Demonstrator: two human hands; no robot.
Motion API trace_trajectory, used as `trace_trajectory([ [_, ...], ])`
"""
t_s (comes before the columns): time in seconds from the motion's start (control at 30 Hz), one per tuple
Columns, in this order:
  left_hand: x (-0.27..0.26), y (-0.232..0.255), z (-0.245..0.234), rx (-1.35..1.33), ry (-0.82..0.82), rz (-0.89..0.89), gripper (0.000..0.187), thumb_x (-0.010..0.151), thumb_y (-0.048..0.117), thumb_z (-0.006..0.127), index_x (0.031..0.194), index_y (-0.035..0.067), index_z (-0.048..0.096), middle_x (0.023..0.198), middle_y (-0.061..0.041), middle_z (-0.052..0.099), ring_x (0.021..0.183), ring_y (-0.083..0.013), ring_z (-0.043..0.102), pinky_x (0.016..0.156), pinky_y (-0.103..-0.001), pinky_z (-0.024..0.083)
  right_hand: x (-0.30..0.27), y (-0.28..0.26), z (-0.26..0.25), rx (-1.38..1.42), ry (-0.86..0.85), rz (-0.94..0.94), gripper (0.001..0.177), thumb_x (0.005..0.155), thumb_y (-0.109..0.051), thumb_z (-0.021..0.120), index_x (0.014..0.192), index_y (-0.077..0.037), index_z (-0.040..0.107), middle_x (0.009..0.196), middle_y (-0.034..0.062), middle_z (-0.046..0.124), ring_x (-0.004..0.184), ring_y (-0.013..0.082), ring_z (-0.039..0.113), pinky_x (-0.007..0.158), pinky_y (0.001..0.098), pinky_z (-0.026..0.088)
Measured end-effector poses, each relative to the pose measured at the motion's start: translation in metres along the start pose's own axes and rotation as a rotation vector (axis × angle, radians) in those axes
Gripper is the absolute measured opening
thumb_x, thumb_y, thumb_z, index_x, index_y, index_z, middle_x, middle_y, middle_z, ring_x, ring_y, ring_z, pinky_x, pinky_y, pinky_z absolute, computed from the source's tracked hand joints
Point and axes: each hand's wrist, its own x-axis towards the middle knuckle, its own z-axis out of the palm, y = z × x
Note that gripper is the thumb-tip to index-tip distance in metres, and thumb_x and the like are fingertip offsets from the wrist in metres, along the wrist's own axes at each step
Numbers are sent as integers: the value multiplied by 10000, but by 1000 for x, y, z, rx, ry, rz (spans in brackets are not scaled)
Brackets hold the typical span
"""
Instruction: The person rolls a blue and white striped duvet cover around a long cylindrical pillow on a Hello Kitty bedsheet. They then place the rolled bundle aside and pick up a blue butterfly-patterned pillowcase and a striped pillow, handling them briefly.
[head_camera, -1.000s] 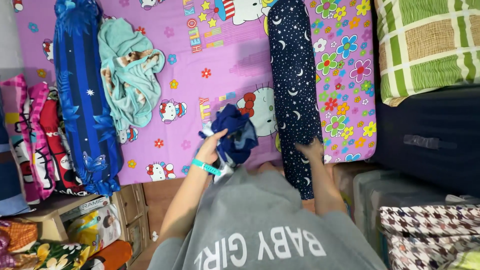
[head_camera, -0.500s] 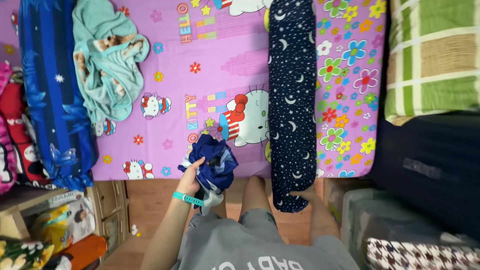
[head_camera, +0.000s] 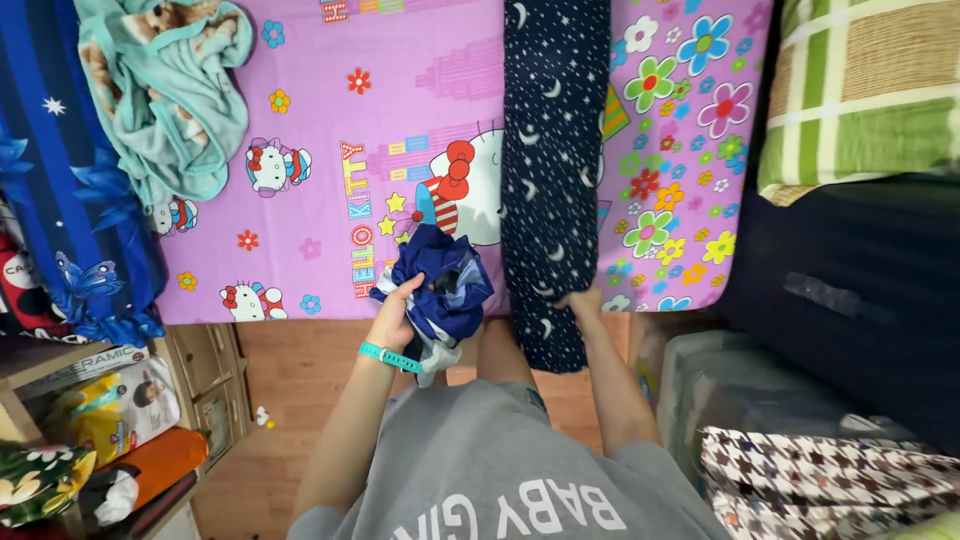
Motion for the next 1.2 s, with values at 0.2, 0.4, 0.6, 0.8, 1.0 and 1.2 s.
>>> trace_trajectory([
  [0.2, -29, 28, 38, -66, -63, 53, 408, 838, 207, 635, 1217, 55, 634, 1118, -123, 710, 1029, -306, 671, 971, -468, 525, 23, -96, 30, 552, -214, 3, 697, 476, 199, 649, 1157, 53, 642, 1078, 206, 712, 975, 388, 698, 842, 482, 605],
  [0.4, -85, 81, 50, -168, -363, 359, 661, 716, 98, 529, 1366, -15, 562, 1280, -177, 679, 1190, -347, 642, 1083, -476, 487, 40, -171, 86, 922, -611, -42, 585, 623, 92, 664, 1205, 39, 680, 1138, 161, 724, 1060, 371, 681, 1020, 496, 541],
  [0.6, -110, 153, 2, -72, -464, 395, 586, 758, 72, 543, 1329, -50, 595, 1210, -182, 702, 1103, -338, 673, 1020, -463, 524, 25, -227, 117, 1038, -636, -260, 582, 679, 69, 680, 1251, -37, 664, 1189, 91, 716, 1127, 304, 673, 1076, 456, 518],
  [0.8, -131, 193, -41, 84, -359, 388, 468, 801, 28, 573, 1256, -61, 636, 1159, -141, 707, 1075, -286, 666, 986, -423, 539, -8, -272, 152, 1223, -627, -202, 400, 875, -108, 661, 1244, 48, 660, 1239, 189, 705, 1154, 344, 675, 1074, 489, 543],
  [1.0, -157, 225, -40, -154, -613, 418, 651, 667, 54, 545, 1311, -18, 610, 1191, -169, 703, 1112, -339, 679, 1012, -446, 541, -68, -262, 222, 1227, -587, -207, 358, 898, -101, 703, 1239, -20, 632, 1213, 150, 686, 1141, 339, 667, 1079, 548, 530],
  [1.2, -150, 251, -39, -379, -611, 528, 633, 742, 89, 524, 1365, -9, 566, 1269, -169, 677, 1184, -348, 651, 1097, -480, 490, -114, -250, 244, 1157, -535, -14, 441, 831, -92, 681, 1261, -1, 642, 1209, 168, 705, 1119, 361, 672, 1024, 552, 536],
])
